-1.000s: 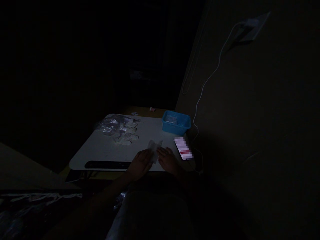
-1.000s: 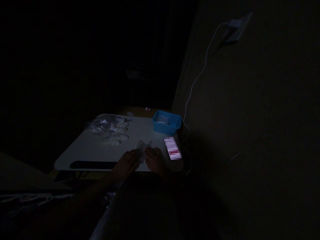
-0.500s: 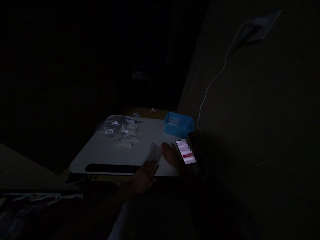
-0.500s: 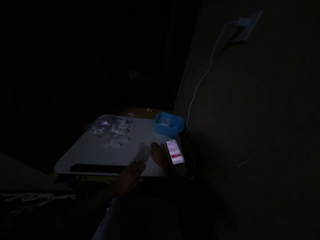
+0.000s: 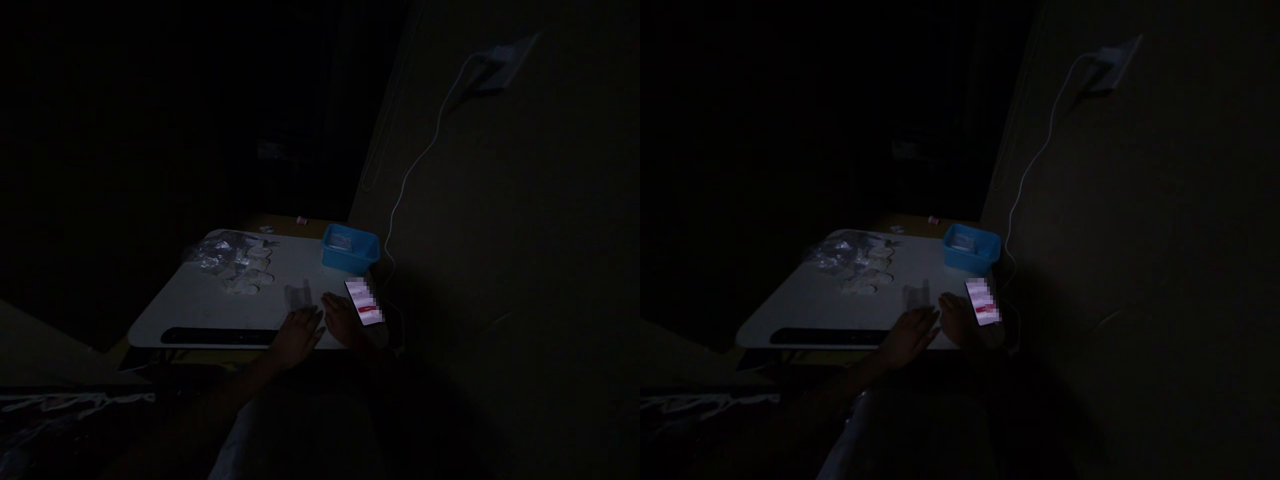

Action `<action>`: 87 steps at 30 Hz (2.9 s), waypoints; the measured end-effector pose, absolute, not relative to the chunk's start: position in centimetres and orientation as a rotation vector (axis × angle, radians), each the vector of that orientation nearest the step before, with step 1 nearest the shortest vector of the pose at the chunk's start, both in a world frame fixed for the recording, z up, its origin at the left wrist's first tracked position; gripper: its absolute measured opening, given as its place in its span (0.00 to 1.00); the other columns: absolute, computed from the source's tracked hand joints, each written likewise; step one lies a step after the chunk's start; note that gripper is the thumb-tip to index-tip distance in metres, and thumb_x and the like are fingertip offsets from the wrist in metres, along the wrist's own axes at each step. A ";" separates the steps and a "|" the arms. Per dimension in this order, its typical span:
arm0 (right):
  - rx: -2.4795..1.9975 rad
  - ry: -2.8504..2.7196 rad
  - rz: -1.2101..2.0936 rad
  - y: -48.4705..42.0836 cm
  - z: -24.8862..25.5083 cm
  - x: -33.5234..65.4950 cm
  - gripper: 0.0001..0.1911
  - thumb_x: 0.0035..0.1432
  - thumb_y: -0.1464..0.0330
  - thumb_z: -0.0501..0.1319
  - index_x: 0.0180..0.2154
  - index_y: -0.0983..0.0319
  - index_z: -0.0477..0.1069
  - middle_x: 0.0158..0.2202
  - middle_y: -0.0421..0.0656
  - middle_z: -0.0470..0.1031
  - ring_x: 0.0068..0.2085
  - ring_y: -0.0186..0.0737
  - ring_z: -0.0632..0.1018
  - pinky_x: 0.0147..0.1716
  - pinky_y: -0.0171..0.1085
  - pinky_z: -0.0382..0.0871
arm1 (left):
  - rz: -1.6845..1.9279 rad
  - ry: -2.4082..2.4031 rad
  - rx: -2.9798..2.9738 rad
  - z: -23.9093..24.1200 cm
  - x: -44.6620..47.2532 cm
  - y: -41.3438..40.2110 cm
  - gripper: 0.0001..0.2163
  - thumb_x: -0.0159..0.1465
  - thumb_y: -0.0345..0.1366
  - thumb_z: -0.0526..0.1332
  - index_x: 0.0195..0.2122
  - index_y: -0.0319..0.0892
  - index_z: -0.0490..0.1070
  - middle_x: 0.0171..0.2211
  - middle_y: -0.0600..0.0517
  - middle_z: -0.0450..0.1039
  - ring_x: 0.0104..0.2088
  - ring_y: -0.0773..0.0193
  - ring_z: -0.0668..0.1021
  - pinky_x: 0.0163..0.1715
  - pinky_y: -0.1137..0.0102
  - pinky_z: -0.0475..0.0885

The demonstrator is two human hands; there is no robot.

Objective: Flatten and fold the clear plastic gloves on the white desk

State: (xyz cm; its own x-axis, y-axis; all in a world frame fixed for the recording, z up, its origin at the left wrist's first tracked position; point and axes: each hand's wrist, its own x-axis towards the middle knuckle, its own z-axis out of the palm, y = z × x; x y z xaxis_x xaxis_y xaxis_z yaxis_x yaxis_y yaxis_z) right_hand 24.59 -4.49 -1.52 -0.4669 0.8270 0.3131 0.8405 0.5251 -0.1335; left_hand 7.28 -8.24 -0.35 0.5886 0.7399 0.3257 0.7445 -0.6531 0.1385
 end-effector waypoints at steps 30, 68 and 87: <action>-1.092 -2.386 0.132 -9.8 -1.4 22.9 0.14 0.49 0.69 0.59 0.41 0.59 0.69 0.45 0.44 0.71 0.48 0.42 0.66 0.48 0.44 0.55 | -0.850 -1.180 -2.764 -2.6 3.1 -8.9 0.10 0.62 0.34 0.51 0.39 0.41 0.70 0.39 0.48 0.73 0.43 0.60 0.71 0.45 0.62 0.64; -1.505 -1.863 0.543 -4.2 -3.7 22.1 0.08 0.49 0.74 0.56 0.31 0.61 0.72 0.31 0.43 0.76 0.32 0.38 0.75 0.32 0.34 0.68 | -1.405 -1.822 -2.650 -2.3 4.2 -5.5 0.16 0.52 0.34 0.55 0.43 0.39 0.65 0.31 0.51 0.74 0.29 0.65 0.76 0.30 0.71 0.70; -1.447 -1.763 0.541 -5.3 -4.3 21.9 0.18 0.47 0.73 0.55 0.43 0.62 0.68 0.27 0.41 0.74 0.28 0.36 0.73 0.30 0.35 0.69 | -1.436 -1.902 -2.590 -2.5 4.3 -5.7 0.13 0.55 0.35 0.54 0.42 0.38 0.65 0.32 0.49 0.73 0.31 0.63 0.75 0.32 0.69 0.70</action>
